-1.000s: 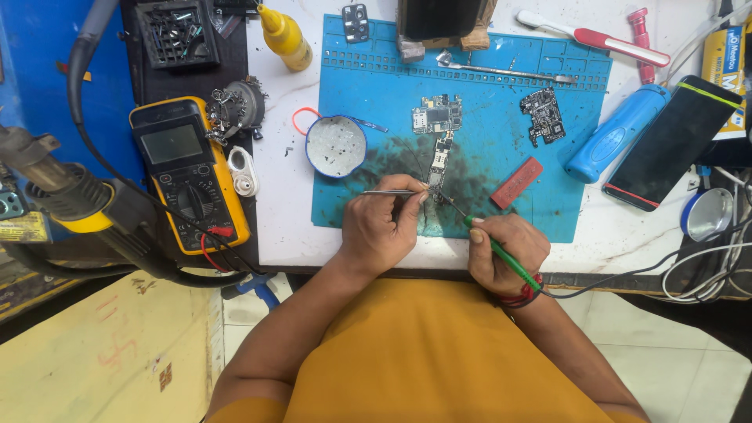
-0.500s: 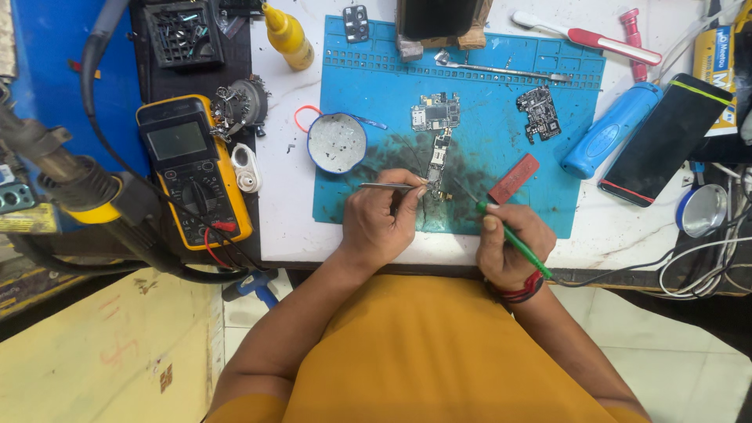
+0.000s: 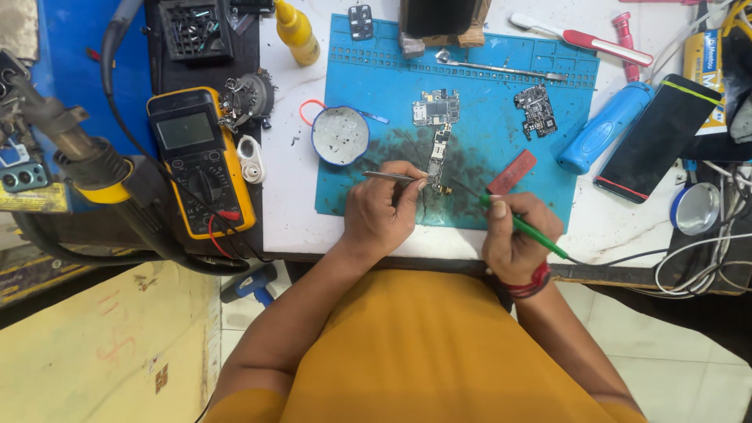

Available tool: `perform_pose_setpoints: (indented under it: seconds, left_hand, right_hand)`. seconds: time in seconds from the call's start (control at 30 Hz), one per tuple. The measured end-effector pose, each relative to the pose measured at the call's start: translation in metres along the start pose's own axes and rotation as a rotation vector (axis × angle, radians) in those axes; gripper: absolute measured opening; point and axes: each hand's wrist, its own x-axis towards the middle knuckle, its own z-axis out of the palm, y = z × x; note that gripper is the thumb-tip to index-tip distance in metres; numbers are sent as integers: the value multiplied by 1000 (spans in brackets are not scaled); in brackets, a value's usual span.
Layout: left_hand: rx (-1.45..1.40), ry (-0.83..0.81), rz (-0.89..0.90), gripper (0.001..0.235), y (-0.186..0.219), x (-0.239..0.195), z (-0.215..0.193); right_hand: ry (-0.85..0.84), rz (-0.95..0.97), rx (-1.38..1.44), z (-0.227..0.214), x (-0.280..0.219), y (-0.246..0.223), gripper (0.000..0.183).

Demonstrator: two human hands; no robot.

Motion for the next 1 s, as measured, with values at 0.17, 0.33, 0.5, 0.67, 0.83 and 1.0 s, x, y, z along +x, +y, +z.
perform_pose_setpoints:
  seconds: [0.17,0.33,0.5,0.67,0.83,1.0]
  left_hand:
    - [22,-7,2,8,-1,0,0]
    - [13,-4,12,10,0,0,1]
    - [21,-19,11,9,-1,1,0]
    - [24,-7,22,9,0,1,0]
    - [25,-3,8,10,0,1,1]
    - [27,2,22,10,-1,1,2]
  right_hand:
    - [-17,-50,24,11,-7,14,14]
    - [-18,-70,53,14,-6,19,15]
    - [-38,-58,10,14,-6,18,15]
    - [-31,-55,21,14,-6,18,15]
    - [-28,-55,59,15,-5,19,14]
    - [-26,-52,45,15,-5,17,14]
